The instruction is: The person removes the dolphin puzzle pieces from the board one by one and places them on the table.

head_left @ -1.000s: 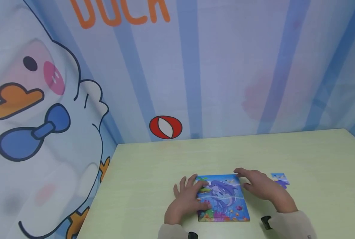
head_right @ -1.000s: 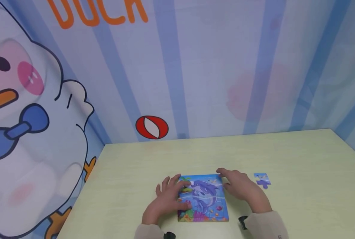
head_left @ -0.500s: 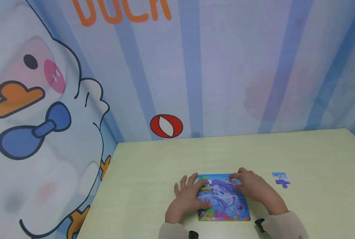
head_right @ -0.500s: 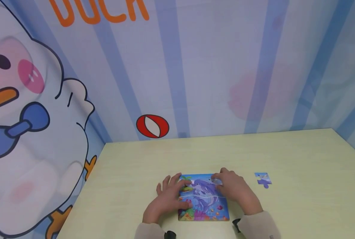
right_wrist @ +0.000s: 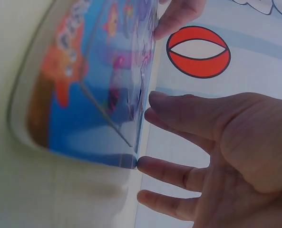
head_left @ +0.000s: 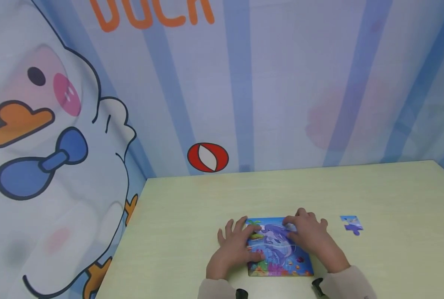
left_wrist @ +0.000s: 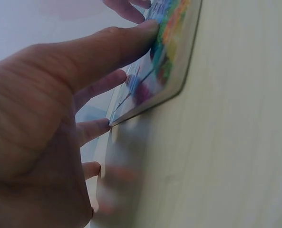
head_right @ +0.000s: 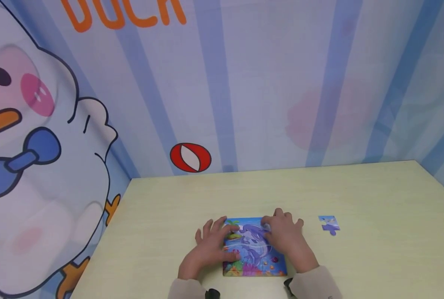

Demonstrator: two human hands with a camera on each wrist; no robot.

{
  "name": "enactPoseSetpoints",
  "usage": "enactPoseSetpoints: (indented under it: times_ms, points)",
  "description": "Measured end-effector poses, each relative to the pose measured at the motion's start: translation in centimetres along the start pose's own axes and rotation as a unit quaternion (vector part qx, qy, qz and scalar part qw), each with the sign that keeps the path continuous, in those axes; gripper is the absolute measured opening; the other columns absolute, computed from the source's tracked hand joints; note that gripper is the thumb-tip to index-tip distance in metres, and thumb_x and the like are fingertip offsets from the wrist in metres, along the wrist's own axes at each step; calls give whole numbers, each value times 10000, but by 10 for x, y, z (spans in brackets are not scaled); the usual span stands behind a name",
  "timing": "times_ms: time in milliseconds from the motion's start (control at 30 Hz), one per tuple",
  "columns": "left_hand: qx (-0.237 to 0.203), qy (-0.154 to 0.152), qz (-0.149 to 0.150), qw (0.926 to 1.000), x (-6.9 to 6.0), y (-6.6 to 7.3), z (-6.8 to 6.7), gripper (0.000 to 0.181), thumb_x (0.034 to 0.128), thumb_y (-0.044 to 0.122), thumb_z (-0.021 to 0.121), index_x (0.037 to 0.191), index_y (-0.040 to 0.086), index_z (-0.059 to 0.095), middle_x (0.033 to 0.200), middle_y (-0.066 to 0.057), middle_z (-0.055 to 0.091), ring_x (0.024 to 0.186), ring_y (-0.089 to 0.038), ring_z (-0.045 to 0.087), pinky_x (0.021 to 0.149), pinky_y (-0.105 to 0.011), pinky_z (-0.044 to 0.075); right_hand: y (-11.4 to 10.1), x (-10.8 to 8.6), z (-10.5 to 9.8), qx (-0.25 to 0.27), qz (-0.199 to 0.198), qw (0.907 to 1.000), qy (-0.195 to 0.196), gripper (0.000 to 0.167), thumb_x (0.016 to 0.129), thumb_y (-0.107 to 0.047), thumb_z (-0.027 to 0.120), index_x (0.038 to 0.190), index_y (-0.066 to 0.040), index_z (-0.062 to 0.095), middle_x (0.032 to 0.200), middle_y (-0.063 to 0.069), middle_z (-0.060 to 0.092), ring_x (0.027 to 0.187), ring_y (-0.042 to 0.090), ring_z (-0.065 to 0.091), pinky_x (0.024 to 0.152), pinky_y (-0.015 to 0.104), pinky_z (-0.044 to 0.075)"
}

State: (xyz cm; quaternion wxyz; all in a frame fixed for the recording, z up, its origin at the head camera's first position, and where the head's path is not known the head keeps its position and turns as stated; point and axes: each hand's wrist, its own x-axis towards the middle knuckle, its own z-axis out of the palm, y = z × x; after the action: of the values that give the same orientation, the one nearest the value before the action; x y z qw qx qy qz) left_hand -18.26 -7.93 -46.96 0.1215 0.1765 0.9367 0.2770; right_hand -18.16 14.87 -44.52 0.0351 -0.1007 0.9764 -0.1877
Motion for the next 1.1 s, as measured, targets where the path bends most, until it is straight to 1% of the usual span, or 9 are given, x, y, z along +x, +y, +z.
enactPoseSetpoints:
  times_ms: [100, 167, 400, 600, 667, 767, 900, 1100]
  points:
    - [-29, 20, 41, 10000, -1, 0, -1, 675, 800, 430, 836, 1399, 261, 576, 1613, -108, 285, 1471, -478, 128, 1083, -776, 71, -2, -1, 1, -78, -34, 9999, 69, 211, 905, -143, 755, 1112, -174, 727, 1130, 156, 544, 1188, 519, 462, 904, 796, 306]
    - [-51, 47, 82, 9999, -1, 0, -2, 677, 798, 427, 839, 1398, 256, 577, 1612, -111, 286, 1471, -482, 127, 1081, -778, 71, -3, -1, 2, -136, -80, 9998, 139, 200, 903, -141, 759, 1098, -180, 731, 1141, 156, 549, 1216, 534, 440, 926, 811, 285]
    - [-106, 51, 52, 9999, -2, 2, -3, 650, 788, 415, 846, 1364, 261, 587, 1609, -111, 292, 1472, -482, 128, 1084, -775, 66, -3, -2, 5, -221, -307, 9985, 384, 168, 896, -132, 771, 1050, -187, 732, 1138, 158, 556, 1181, 522, 462, 921, 798, 315]
    - [-219, -12, 80, 9997, 0, 2, -2, 443, 803, 346, 847, 1181, 300, 620, 1607, -159, 280, 1461, -540, 107, 1064, -800, 48, -3, -2, 9, -200, -407, 9977, 512, 167, 880, -115, 783, 1022, -170, 715, 1105, 160, 557, 1157, 529, 469, 904, 787, 333]
    - [-243, -78, 69, 9996, 0, 3, -2, 389, 818, 322, 839, 1157, 312, 647, 1613, -178, 266, 1458, -562, 88, 1058, -808, 36, -2, -1, 10, -220, -429, 9974, 540, 171, 876, -117, 787, 1018, -169, 708, 1104, 162, 558, 1151, 527, 472, 896, 778, 342]
    - [-277, -181, -54, 9994, 0, 6, -2, 350, 838, 299, 825, 1158, 327, 687, 1626, -179, 250, 1463, -566, 64, 1063, -804, 12, -2, -1, 11, -250, -454, 9971, 554, 173, 873, -121, 793, 1006, -172, 694, 1110, 166, 563, 1146, 523, 476, 888, 764, 353]
    - [-306, -245, -242, 9989, -1, 9, -2, 363, 849, 285, 817, 1187, 351, 702, 1637, -160, 247, 1473, -552, 47, 1078, -788, -7, -2, 0, 11, -239, -483, 9969, 567, 172, 874, -127, 793, 985, -179, 674, 1109, 162, 569, 1138, 518, 479, 883, 755, 361]
    - [-303, -321, -276, 9986, -1, 10, -1, 376, 860, 256, 807, 1205, 370, 707, 1647, -158, 222, 1478, -549, 25, 1080, -785, -15, -2, 0, 12, -193, -526, 9968, 569, 193, 869, -96, 791, 973, -180, 652, 1103, 158, 573, 1119, 507, 487, 873, 743, 379]
